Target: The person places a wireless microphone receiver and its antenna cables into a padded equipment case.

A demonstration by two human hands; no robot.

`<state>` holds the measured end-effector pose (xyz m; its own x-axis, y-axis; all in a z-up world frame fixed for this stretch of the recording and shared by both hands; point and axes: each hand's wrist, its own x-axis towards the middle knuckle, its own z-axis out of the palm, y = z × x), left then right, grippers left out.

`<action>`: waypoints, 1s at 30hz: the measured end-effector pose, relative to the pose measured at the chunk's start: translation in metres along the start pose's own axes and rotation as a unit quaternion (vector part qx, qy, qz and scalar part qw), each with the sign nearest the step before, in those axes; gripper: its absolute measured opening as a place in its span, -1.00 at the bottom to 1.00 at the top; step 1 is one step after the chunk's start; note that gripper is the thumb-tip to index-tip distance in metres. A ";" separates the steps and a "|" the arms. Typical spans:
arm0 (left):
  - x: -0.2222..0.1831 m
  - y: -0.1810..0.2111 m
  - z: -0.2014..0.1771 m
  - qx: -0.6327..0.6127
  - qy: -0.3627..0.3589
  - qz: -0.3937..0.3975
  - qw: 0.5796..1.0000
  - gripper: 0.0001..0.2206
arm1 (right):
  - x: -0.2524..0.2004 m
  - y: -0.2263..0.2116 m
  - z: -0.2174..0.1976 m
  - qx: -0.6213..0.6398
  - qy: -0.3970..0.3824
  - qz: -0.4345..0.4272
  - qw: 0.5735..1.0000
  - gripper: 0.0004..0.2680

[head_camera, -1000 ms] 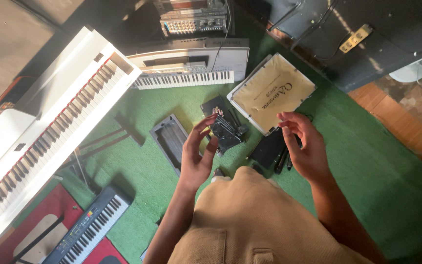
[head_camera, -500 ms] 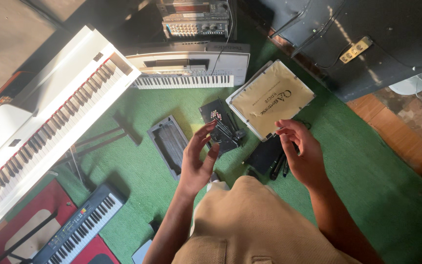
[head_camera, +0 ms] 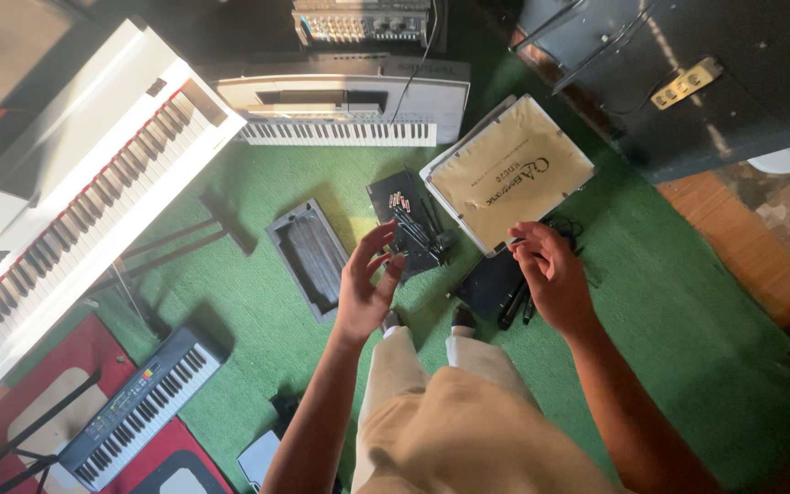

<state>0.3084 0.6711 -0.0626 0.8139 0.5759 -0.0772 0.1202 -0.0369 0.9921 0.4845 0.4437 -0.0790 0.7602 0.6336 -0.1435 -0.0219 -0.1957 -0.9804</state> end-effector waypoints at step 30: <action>0.181 -0.615 0.078 0.064 0.005 -0.223 0.973 -0.58 | 0.196 0.651 0.074 -0.070 0.027 0.162 0.984 -0.71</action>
<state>0.4259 0.7340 -0.6941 0.6592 0.5666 -0.4945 0.5297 0.1168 0.8401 0.5714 0.4963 -0.7556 0.7611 0.4813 -0.4349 -0.1819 -0.4851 -0.8553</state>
